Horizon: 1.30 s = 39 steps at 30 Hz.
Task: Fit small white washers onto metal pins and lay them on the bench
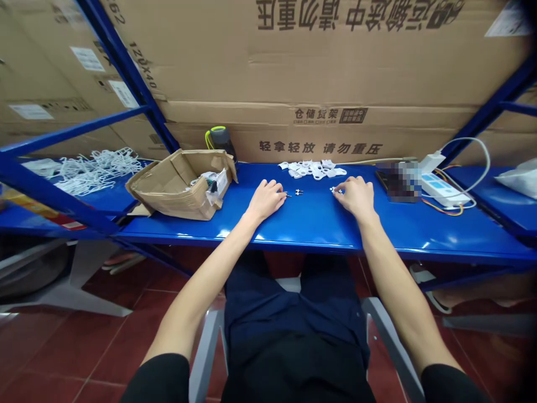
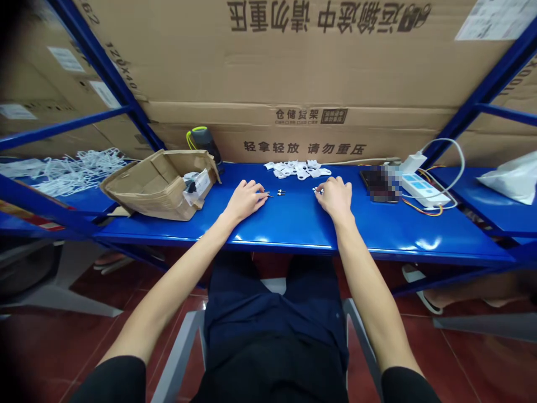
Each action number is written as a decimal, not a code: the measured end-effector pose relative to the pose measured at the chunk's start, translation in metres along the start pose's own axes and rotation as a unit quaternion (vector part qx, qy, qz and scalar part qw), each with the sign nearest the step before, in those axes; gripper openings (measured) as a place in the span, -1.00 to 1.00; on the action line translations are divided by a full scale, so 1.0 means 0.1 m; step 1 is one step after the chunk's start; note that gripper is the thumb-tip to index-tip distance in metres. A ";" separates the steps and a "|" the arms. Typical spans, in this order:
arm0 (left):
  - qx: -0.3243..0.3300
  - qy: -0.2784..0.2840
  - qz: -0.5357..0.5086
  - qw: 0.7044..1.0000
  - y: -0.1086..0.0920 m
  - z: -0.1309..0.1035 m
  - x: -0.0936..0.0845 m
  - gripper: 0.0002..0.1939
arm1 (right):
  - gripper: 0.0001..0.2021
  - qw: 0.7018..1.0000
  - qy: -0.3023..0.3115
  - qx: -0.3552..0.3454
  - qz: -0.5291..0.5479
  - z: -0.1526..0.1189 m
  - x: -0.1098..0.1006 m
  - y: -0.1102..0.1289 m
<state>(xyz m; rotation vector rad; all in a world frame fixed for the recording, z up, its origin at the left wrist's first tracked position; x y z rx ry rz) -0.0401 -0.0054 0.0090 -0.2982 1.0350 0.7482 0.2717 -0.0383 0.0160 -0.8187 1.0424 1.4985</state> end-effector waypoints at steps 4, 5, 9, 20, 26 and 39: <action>-0.025 -0.006 0.008 1.000 0.03 -0.02 0.02 -0.69 | -0.75 1.000 0.014 -0.003 0.003 0.00 0.01 0.00; -0.042 -0.011 0.011 0.999 0.05 -0.03 0.03 -0.69 | -0.75 1.000 0.014 -0.005 0.003 0.00 0.01 0.00; -0.089 -0.025 0.021 0.996 0.12 -0.05 0.06 -0.67 | -0.74 1.000 0.020 -0.018 -0.009 0.00 0.02 0.04; -0.016 0.025 0.034 0.999 -0.20 -0.18 -0.10 -0.61 | -0.75 0.989 -0.043 -0.123 0.071 0.00 0.06 0.34; -0.055 0.024 -0.103 0.993 -0.06 -0.25 -0.08 -0.74 | -0.80 0.961 -0.016 -0.234 0.148 -0.03 0.13 0.56; -0.203 0.101 -0.342 0.912 0.10 -0.09 -0.03 -0.77 | -0.85 0.914 0.060 -0.314 0.252 -0.08 0.25 0.74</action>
Point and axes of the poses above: each hand's wrist, its own z-axis towards the middle knuckle, its own x-axis out of the palm, y = z × x, the point moved 1 cm from there along z, towards the middle knuckle, and after that the axes turned 5 degrees about z, right-handed, at the moved point
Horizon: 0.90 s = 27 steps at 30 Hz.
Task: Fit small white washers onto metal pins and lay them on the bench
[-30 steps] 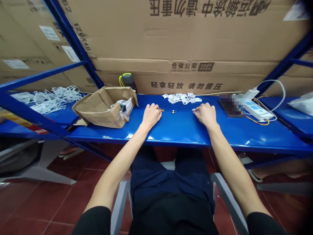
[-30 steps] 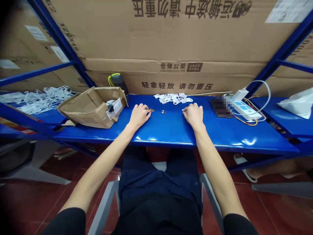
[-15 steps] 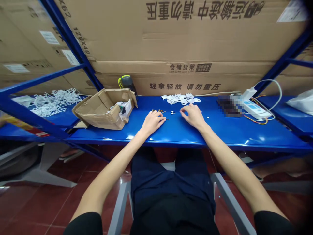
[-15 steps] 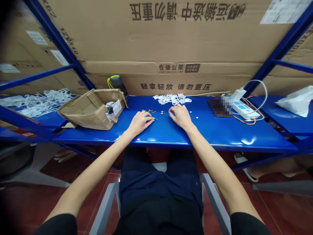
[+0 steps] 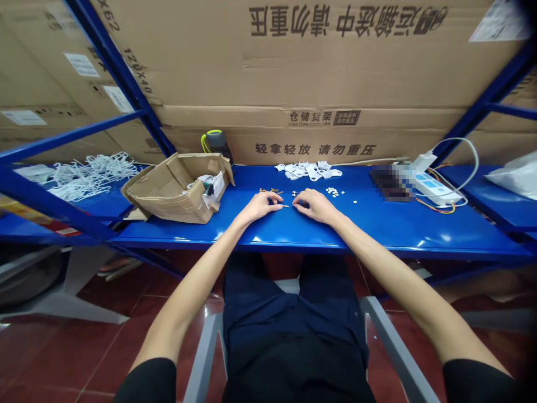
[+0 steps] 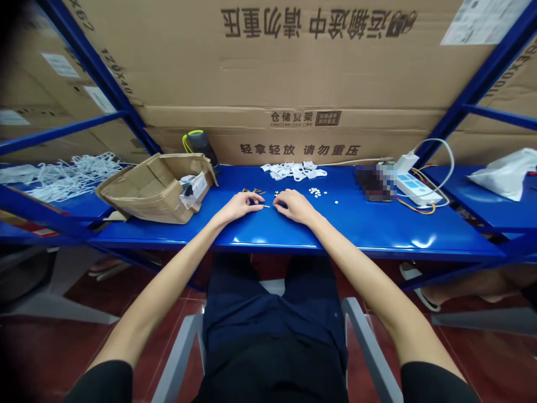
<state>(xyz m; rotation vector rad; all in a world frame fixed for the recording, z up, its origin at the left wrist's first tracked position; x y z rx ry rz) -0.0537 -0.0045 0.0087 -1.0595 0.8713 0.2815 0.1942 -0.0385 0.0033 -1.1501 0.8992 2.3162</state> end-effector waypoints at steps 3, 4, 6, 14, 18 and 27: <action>-0.011 0.006 -0.006 1.000 -0.03 0.02 -0.02 -0.79 | -0.84 1.000 0.006 -0.016 0.001 0.01 0.02 0.00; -0.011 0.007 -0.008 1.000 -0.03 0.02 -0.03 -0.82 | -0.84 1.000 0.005 -0.017 0.003 0.01 0.02 0.00; -0.015 0.001 -0.008 1.000 -0.05 0.01 -0.02 -0.86 | -0.85 1.000 0.001 -0.012 0.014 0.01 0.02 0.02; 0.008 -0.069 0.006 0.998 -0.11 -0.05 0.05 -0.81 | -0.85 0.982 -0.065 0.075 0.162 0.02 0.03 -0.02; 0.061 -0.081 -0.032 0.994 -0.19 0.03 0.11 -0.83 | -0.79 0.961 -0.118 0.113 0.223 0.03 0.01 -0.09; 0.043 -0.145 -0.088 0.985 -0.25 0.35 0.24 -0.74 | -0.71 0.925 -0.218 0.184 0.251 0.02 -0.05 -0.30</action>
Point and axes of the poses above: each hand's wrist, its own z-axis towards the middle knuckle, its own x-axis out of the palm, y = z × x, the point moved 1 cm from there along z, towards the middle knuckle, and after that the axes turned 5 degrees about z, right-handed, at the moved point
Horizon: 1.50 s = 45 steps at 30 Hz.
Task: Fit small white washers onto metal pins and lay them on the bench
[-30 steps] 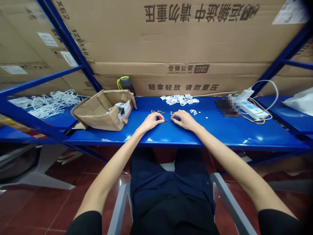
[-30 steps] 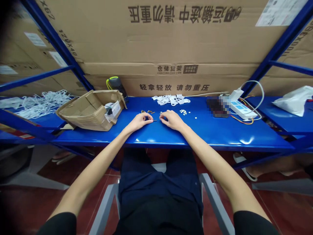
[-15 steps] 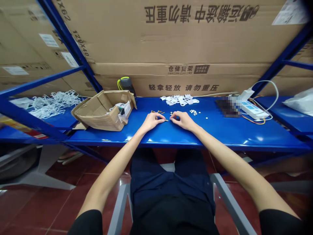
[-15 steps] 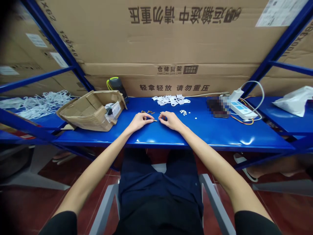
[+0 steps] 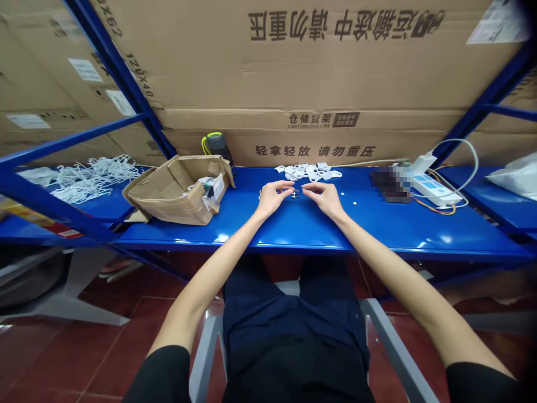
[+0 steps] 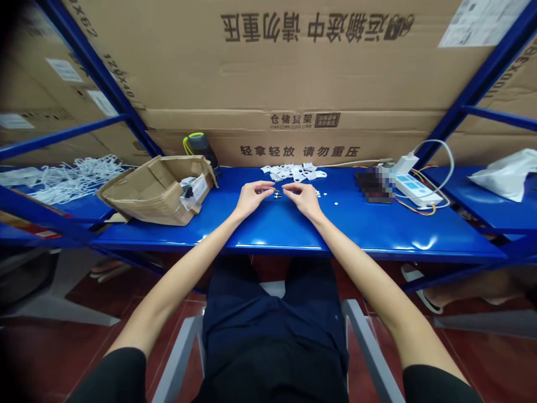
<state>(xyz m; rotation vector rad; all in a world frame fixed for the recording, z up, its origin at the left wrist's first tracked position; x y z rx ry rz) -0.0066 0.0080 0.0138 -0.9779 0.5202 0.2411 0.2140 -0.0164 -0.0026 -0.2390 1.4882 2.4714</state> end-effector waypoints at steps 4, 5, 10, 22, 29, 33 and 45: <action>0.000 -0.018 0.003 1.000 0.00 -0.04 0.02 -0.74 | -0.67 1.000 -0.006 0.022 0.016 0.01 0.00 -0.02; 0.000 -0.021 0.007 1.000 0.00 -0.05 0.02 -0.75 | -0.67 1.000 0.000 0.025 0.019 0.01 0.00 -0.02; 0.011 -0.012 0.006 1.000 0.01 -0.10 0.04 -0.78 | -0.62 0.998 0.024 0.020 0.051 -0.01 0.05 0.03; -0.008 -0.001 -0.070 0.998 0.02 -0.10 0.08 -0.73 | -0.75 0.997 0.026 -0.072 -0.033 -0.04 0.05 0.09; -0.035 0.042 -0.156 0.986 0.06 -0.10 0.08 -0.66 | -0.80 0.987 0.032 -0.131 -0.092 -0.08 0.05 0.16; -0.058 0.056 -0.164 0.983 0.07 -0.11 0.09 -0.61 | -0.79 0.980 0.064 -0.145 -0.118 -0.10 0.06 0.20; -0.032 0.013 -0.121 0.992 0.00 -0.14 0.04 -0.71 | -0.66 0.991 0.042 -0.076 -0.098 -0.07 0.05 0.16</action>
Point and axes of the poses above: each hand's wrist, its own z-axis towards the middle knuckle, its own x-axis out of the palm, y = z × x, the point moved 1 cm from there along z, towards the middle knuckle, and after that the axes turned 5 degrees about z, right-handed, at the moved point
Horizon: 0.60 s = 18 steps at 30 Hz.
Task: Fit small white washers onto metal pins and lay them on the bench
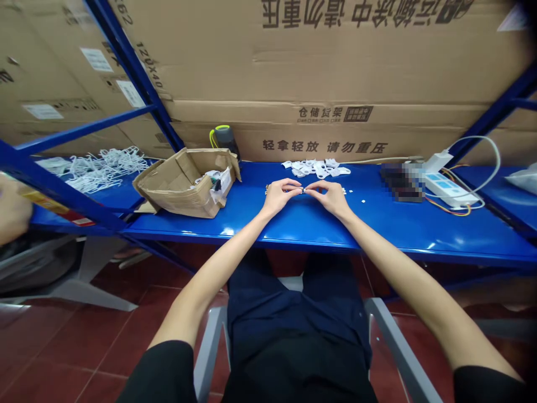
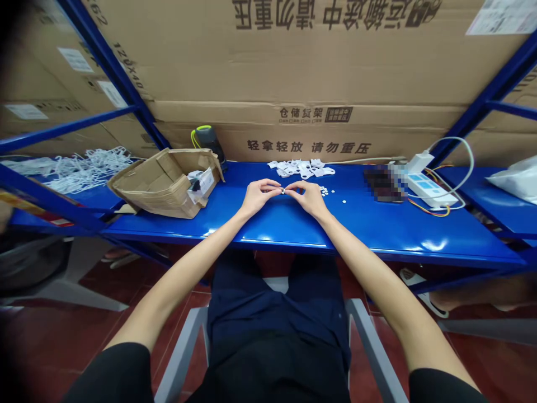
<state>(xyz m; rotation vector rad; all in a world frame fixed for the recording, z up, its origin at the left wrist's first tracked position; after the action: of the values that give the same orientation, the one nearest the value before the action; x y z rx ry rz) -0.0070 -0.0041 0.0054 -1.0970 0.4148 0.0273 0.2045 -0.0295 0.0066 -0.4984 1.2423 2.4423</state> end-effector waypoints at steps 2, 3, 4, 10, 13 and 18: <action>0.014 0.001 0.019 1.000 -0.02 -0.01 0.01 -0.78 | -0.64 1.000 0.006 -0.002 -0.004 0.00 0.01 -0.01; 0.020 0.002 0.027 0.999 -0.03 -0.02 0.02 -0.81 | -0.63 1.000 0.008 -0.003 -0.004 0.00 0.02 -0.02; 0.026 0.001 0.034 0.999 -0.04 -0.02 0.02 -0.84 | -0.63 1.000 0.010 -0.004 -0.004 -0.01 0.02 -0.03; 0.052 -0.007 0.085 0.995 -0.04 -0.04 0.03 -0.89 | -0.65 1.000 0.007 -0.006 -0.026 -0.01 0.04 -0.09; 0.062 -0.004 0.111 0.992 -0.03 -0.04 0.03 -0.85 | -0.67 0.999 0.006 -0.004 -0.035 0.01 0.03 -0.12; 0.049 -0.052 0.246 0.967 0.00 -0.03 -0.03 -0.74 | -0.75 0.997 -0.031 0.003 -0.071 0.19 -0.01 -0.30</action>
<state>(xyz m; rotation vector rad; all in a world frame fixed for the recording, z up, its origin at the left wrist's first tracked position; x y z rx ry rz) -0.0111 -0.0057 0.0051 -0.8685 0.5789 0.4966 0.2167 0.0019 -0.0032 -0.4884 1.1497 2.3172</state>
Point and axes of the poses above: each hand's wrist, its own z-axis towards the middle knuckle, its own x-axis out of the palm, y = z × x, the point moved 1 cm from there along z, towards the middle knuckle, and after that the axes turned 5 degrees about z, right-handed, at the moved point
